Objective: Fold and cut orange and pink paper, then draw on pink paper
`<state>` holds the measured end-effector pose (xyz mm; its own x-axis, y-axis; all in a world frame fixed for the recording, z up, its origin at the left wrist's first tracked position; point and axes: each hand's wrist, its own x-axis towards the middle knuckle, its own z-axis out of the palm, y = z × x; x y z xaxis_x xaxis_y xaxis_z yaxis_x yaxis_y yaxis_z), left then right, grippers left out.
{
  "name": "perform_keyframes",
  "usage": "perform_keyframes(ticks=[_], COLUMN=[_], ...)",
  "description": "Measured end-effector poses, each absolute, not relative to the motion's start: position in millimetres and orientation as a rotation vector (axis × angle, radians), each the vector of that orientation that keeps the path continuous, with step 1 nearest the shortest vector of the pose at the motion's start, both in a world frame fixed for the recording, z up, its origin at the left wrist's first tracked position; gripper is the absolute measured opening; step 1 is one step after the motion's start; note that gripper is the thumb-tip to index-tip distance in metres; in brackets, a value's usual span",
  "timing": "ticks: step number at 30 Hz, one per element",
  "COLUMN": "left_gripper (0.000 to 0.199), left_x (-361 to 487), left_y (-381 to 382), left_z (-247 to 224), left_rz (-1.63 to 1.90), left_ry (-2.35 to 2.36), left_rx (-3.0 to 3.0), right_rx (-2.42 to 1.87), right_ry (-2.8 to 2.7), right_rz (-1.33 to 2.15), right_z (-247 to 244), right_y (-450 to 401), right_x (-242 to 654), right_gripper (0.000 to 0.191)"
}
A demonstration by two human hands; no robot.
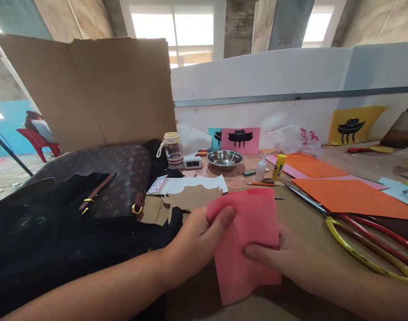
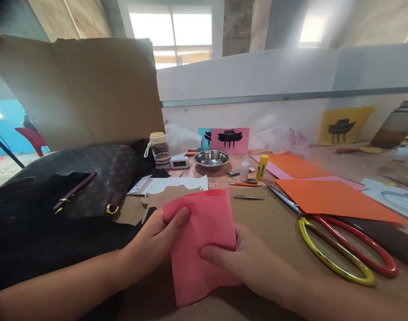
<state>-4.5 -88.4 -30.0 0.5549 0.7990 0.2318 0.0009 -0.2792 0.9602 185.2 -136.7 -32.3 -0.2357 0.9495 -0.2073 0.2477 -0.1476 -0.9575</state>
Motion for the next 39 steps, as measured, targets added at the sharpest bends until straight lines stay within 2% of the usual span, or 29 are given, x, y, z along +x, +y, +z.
perform_keyframes(ticks=[9,21,27,39], left_gripper=[0.053,0.051,0.046,0.042], left_x=[-3.9,-3.0,-3.0,-1.8], left_y=[-83.7,-83.8,-82.5,-82.3], left_z=[-34.7,-34.0,-33.6,-30.0], left_rz=[0.83,0.833,0.988,1.05], left_ry=[0.796,0.664,0.771,0.726], left_rx=[1.612,1.541,1.587,1.585], right_rx=[-1.212,-1.218,-1.229,-1.259], right_ry=[-1.315,-1.294,-1.335,-1.372], right_rz=[1.53,1.562,1.526,1.473], right_z=[-38.7,-37.5,-40.2,-38.9], right_y=[-132.4,-133.3,-131.0,-131.8], right_x=[192.2,189.6,191.2,190.8], right_gripper=[0.063,0.054,0.054,0.053])
